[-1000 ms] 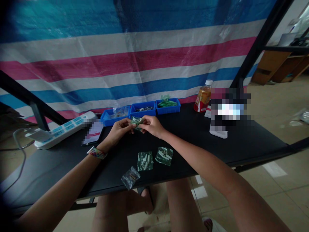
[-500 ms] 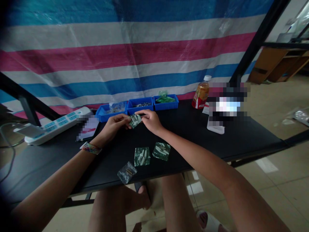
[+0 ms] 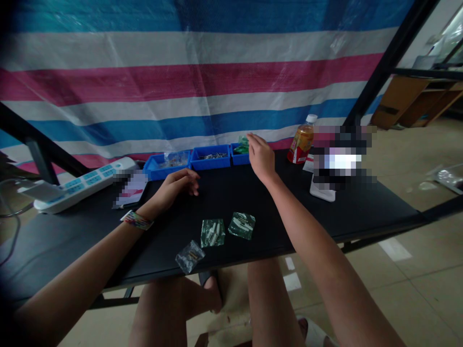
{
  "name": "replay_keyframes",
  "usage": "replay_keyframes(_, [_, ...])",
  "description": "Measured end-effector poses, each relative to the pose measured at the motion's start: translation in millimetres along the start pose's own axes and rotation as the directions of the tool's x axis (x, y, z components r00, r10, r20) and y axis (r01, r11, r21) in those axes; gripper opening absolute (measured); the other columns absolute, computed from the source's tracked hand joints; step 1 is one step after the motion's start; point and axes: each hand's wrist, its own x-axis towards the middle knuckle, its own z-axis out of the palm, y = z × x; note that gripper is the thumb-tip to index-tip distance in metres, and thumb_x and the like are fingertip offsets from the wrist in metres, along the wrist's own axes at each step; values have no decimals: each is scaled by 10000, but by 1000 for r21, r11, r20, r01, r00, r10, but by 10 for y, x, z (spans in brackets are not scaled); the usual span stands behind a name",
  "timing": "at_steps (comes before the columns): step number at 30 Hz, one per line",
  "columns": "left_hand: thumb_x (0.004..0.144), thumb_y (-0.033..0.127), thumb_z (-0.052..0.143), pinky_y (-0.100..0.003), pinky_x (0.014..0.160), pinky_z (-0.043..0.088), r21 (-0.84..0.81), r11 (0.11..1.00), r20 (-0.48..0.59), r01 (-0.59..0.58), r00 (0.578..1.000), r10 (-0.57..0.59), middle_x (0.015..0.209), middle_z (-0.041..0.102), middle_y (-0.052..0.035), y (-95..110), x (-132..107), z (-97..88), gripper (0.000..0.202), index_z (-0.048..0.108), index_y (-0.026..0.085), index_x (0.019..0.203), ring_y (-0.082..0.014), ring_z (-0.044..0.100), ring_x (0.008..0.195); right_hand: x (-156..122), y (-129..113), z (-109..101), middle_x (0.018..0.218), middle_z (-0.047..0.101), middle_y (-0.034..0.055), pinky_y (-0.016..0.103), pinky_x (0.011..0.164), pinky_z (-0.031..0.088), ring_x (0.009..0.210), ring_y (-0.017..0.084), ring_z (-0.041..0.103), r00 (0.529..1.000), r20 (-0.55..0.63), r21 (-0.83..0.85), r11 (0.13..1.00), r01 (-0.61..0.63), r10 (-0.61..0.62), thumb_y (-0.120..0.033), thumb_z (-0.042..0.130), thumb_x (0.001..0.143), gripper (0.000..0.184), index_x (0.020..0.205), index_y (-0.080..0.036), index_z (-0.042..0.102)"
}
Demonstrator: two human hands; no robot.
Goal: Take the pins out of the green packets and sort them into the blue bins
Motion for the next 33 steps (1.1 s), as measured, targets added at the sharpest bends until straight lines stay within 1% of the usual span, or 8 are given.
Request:
replay_keyframes(4, [875,460,726,-256,585,494,27,1000,28,-8,1000,7,758,707,-23,15,-8,15,319,670,160,968,-166,700,618,-55,263,97,1524,600,250,667,1262,293,1526,404,448,997,53,-268,962,-46,63,-363,401,1098,537,1476,-32,592])
replay_keyframes(11, [839,398,739,-265,564,483,-6,1000,17,-20,1000,20,691,666,-11,46,-37,18,257,685,160,919,-158,650,577,-70,332,147,1541,574,242,491,1156,484,1405,350,577,998,29,-182,982,-56,62,-326,474,1042,569,1552,-74,467])
replay_keyframes(17, [831,350,729,-270,566,493,-13,1000,20,-26,999,26,680,656,-12,73,-56,46,212,686,154,900,-154,634,569,-24,362,117,1428,658,236,601,1227,360,1342,373,607,998,59,-242,970,-17,33,-288,490,1030,503,1485,-79,539])
replay_keyframes(21, [833,347,721,-272,565,493,-18,1000,20,-23,1000,24,674,657,-15,99,-74,62,206,686,151,890,-152,625,558,27,144,-28,1442,645,207,512,1158,465,1338,340,608,1000,11,-94,995,-16,18,-221,539,977,465,1431,-131,587])
replay_keyframes(24, [828,334,728,-270,568,488,-12,1000,20,-11,1000,12,672,660,-14,89,-72,56,193,683,156,887,-151,619,561,-92,-198,-277,1175,745,144,396,943,573,1066,265,714,992,128,176,984,-30,8,-222,563,955,301,1218,-164,696])
replay_keyframes(26, [830,326,726,-270,571,485,-7,1000,22,-4,1000,4,679,663,-13,74,-65,49,184,686,159,895,-149,615,566,-304,-442,-501,961,747,78,353,811,569,860,223,708,929,366,290,955,-60,-53,-307,640,937,185,1039,-185,736])
replay_keyframes(28, [839,332,725,-269,577,485,0,1000,28,0,1000,0,692,665,-14,62,-57,43,188,691,159,904,-148,617,579,-582,-632,-736,878,717,53,332,728,539,765,203,676,827,558,255,962,-94,-67,-408,754,875,225,953,-198,742])
replay_keyframes(33, [858,363,718,-267,586,485,22,1000,45,-13,999,12,703,661,-16,59,-55,41,216,694,155,913,-150,621,600,-1047,-716,-1030,948,679,47,330,738,499,851,220,654,685,729,83,994,-68,-14,-358,904,694,313,928,-245,728])
